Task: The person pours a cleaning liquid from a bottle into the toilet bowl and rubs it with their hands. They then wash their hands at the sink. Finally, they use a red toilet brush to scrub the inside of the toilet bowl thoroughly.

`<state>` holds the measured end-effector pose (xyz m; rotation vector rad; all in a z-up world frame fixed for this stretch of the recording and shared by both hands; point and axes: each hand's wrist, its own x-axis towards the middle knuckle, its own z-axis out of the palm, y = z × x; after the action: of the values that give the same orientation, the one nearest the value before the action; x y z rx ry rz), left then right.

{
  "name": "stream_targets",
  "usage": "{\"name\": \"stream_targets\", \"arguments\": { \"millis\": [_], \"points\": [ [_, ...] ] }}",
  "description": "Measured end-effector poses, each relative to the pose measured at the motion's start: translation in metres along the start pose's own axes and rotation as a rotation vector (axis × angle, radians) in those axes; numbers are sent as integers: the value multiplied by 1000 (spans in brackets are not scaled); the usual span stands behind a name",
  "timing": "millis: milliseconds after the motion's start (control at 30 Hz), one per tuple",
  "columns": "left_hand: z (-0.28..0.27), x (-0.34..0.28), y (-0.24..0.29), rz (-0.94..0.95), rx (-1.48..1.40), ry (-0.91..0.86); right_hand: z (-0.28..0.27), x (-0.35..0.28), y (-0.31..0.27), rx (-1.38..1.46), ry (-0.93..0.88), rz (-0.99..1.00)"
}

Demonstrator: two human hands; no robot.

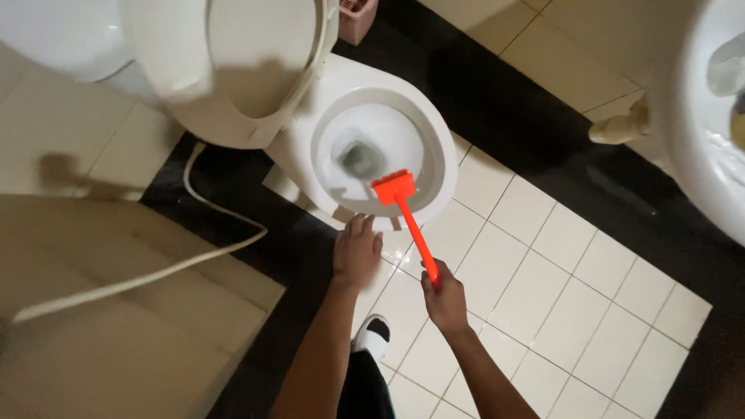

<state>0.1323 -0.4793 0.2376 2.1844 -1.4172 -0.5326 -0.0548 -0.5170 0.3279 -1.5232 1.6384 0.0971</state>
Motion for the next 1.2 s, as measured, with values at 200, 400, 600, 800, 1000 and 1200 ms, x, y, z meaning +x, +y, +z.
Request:
{"name": "stream_targets", "arguments": {
  "millis": [200, 400, 600, 800, 1000, 1200],
  "points": [
    [35, 51, -42, 92, 47, 19, 32, 69, 6, -67, 62, -278],
    [56, 98, -61, 117, 94, -36, 42, 144, -6, -83, 178, -565],
    [87, 96, -80, 161, 191, 3, 68, 198, 11, -154, 381, -760],
    [69, 89, -69, 224, 47, 136, 71, 181, -9, -133, 271, -528],
    [69, 89, -69, 238, 40, 162, 71, 173, -16, -216, 306, -500],
    [69, 93, -69, 268, 70, 180, 73, 189, -3, -209, 316, -564]
  ]
}}
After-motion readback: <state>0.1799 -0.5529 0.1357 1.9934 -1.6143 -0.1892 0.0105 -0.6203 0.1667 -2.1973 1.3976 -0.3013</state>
